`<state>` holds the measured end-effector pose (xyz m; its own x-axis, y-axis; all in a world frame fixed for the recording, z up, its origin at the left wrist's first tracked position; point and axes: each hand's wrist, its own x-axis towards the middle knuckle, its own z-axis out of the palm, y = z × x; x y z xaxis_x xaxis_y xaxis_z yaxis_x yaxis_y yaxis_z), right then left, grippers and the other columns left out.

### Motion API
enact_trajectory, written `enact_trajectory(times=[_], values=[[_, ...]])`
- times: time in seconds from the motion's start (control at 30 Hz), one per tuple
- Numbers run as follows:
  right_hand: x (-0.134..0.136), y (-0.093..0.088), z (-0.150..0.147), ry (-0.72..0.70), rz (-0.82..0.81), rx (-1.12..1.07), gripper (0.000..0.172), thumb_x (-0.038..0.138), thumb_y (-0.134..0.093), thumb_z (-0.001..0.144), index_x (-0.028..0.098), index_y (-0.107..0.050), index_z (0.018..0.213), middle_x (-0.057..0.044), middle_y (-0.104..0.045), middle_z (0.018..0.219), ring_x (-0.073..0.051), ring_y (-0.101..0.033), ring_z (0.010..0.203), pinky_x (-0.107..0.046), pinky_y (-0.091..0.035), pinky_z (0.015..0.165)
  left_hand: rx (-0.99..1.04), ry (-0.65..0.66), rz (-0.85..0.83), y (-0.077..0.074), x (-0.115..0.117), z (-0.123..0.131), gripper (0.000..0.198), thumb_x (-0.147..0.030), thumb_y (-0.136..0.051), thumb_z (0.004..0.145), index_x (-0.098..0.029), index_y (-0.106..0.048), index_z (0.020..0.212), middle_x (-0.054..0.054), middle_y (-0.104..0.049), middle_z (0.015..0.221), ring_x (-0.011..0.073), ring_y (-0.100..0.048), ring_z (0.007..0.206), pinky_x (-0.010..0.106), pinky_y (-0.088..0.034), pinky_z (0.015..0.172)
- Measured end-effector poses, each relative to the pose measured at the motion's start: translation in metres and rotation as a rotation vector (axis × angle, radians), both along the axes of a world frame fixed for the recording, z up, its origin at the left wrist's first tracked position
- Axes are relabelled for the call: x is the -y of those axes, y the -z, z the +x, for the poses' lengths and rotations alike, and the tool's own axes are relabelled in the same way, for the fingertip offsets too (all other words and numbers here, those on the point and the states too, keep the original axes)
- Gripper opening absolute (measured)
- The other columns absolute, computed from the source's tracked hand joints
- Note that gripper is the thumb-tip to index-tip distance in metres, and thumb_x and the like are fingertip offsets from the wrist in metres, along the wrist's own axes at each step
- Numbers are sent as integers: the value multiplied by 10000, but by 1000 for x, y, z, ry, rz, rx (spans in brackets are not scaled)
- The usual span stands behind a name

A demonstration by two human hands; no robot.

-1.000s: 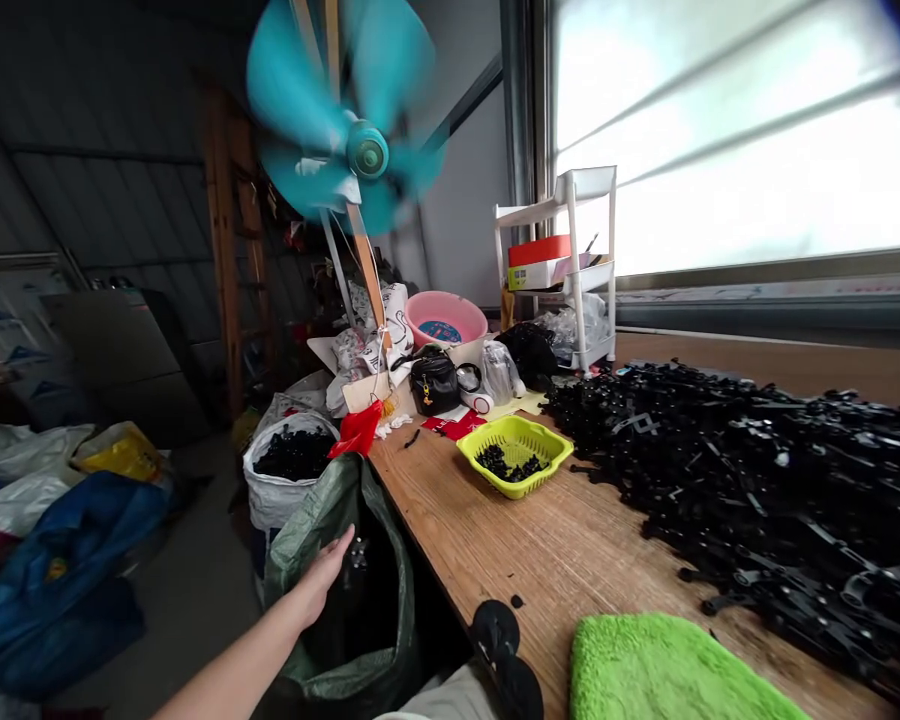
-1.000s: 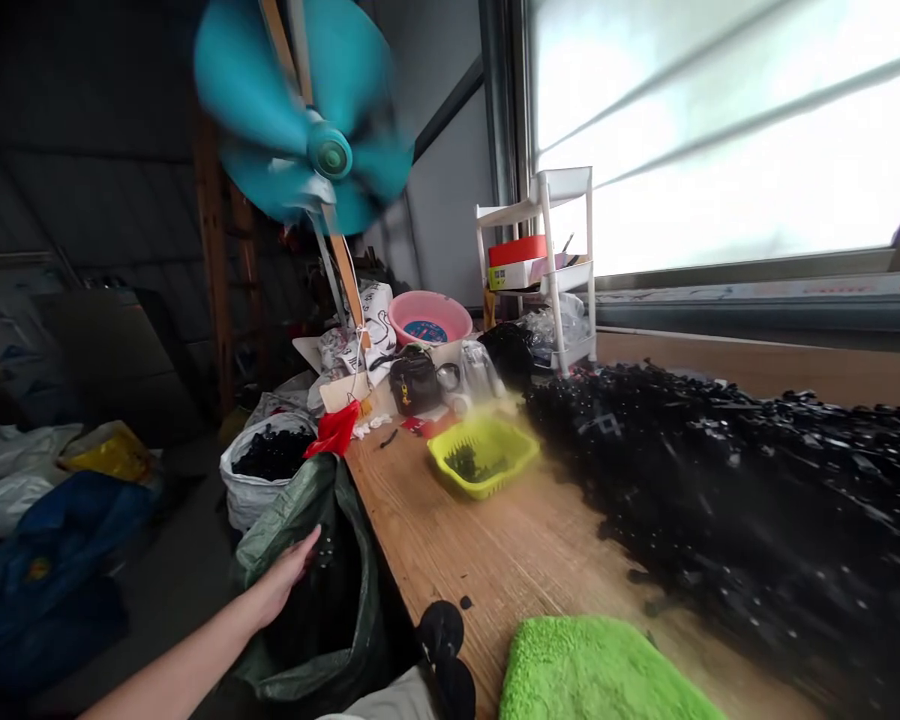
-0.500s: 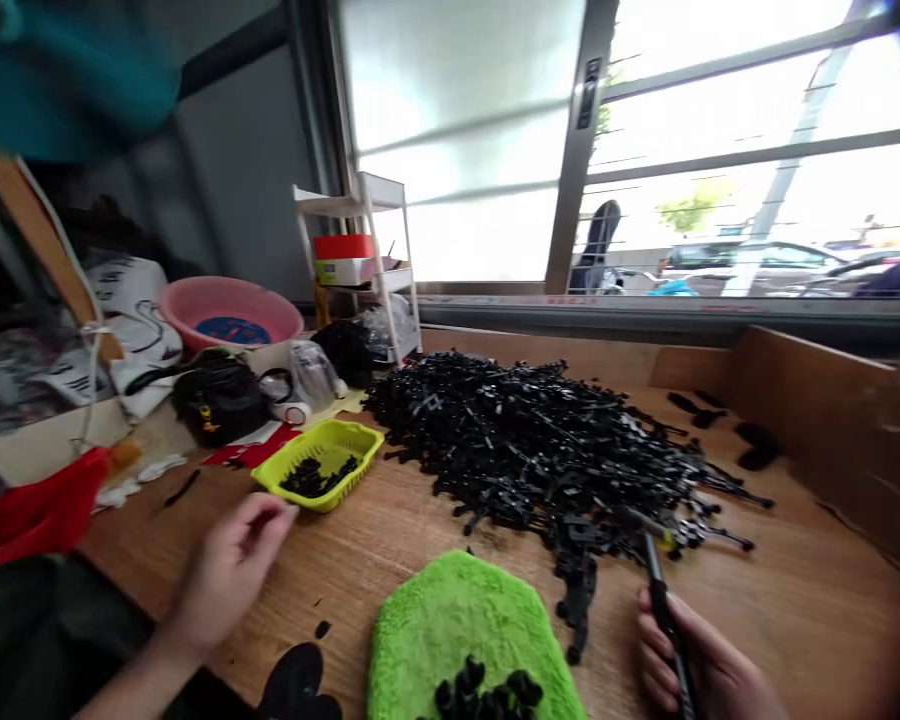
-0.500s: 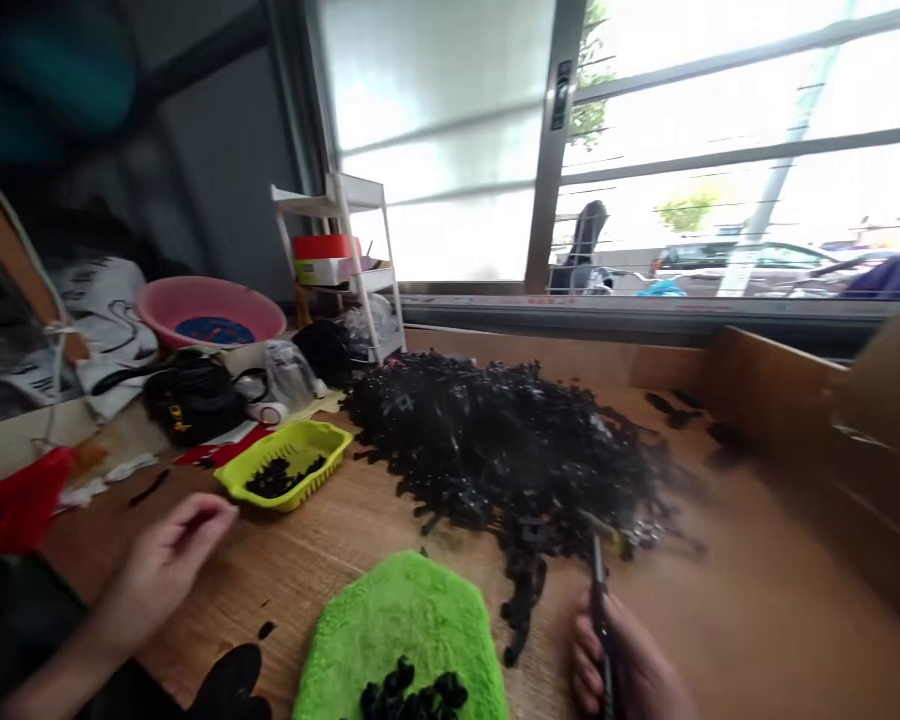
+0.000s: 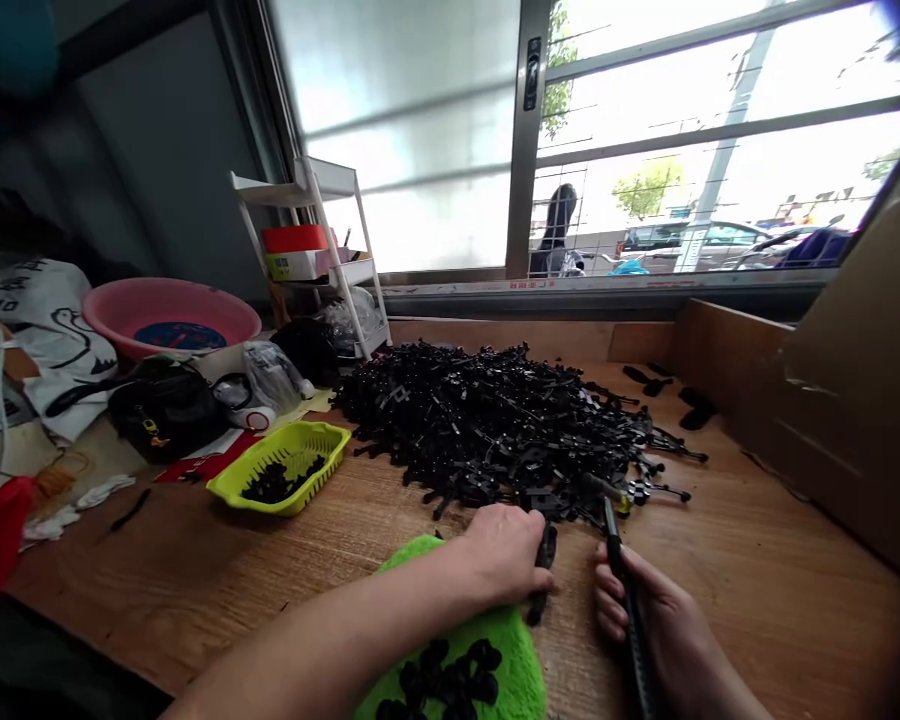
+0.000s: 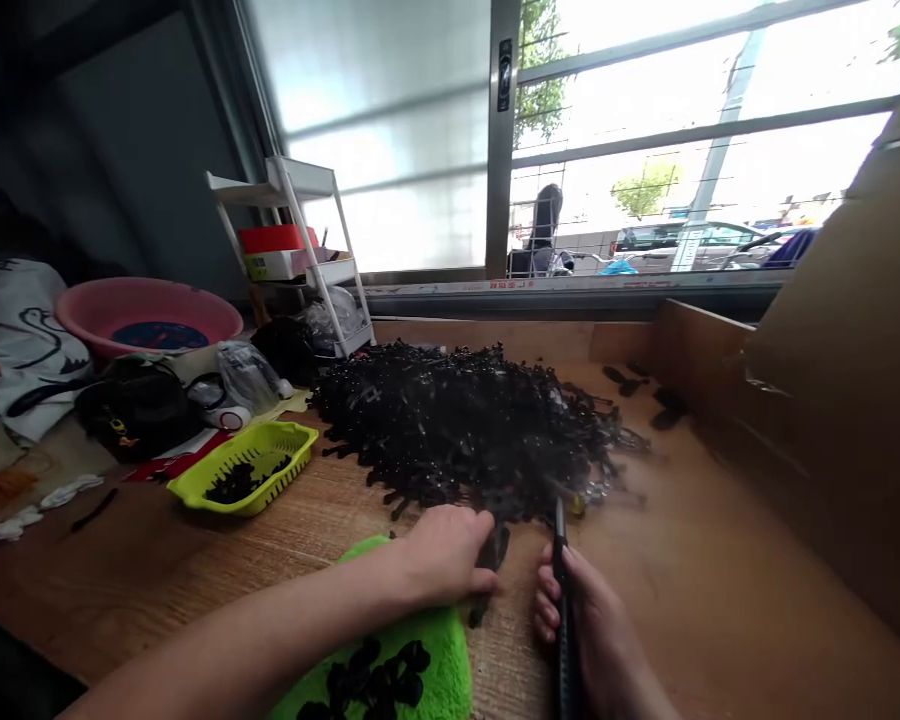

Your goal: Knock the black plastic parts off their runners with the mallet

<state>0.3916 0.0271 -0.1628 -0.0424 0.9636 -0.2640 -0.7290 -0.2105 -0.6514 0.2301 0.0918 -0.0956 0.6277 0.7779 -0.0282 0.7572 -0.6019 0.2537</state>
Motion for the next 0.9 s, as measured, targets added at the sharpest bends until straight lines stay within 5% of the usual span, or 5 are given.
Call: enact_trajectory(times=[0.17,0.37,0.53,0.7,0.9], values=[[-3,-1,-1,18,-4,-10,254,357,-700,679,180,-537,760,54,-433,532,-88,-372,404,-198,-340,349,129,-101,-105,1,-9,-1,174,-115,-562,595,-170,-568,760,63,-604,701,233,-581,694,312,-445,619],[-1,0,-1,25,-8,-23,270,371,-709,667,181,-537,753,54,-437,527,-87,-376,400,-195,-336,343,386,-121,-264,-5,-31,-30,111,-186,-504,690,-181,-505,801,-16,-541,675,112,-526,591,182,-377,487],[-3,3,0,11,-15,-34,280,381,-724,662,180,-548,746,53,-435,527,-86,-372,403,-194,-336,340,767,-199,-390,-27,-34,-87,130,-223,-540,698,-169,-470,792,-34,-500,675,84,-474,587,173,-363,525],[-2,4,-1,-15,-57,-44,281,377,-742,659,173,-571,749,40,-435,535,-94,-371,416,-213,-364,344,516,-326,53,-39,-10,-169,68,-212,-508,747,-182,-528,804,-38,-509,653,97,-458,580,198,-350,545],[2,-7,-5,42,-164,57,360,355,-808,506,146,-597,710,7,-426,542,-109,-353,438,-239,-386,328,66,-288,450,2,37,-241,240,-101,-406,807,-199,-546,975,37,-602,872,169,-552,805,284,-415,727]])
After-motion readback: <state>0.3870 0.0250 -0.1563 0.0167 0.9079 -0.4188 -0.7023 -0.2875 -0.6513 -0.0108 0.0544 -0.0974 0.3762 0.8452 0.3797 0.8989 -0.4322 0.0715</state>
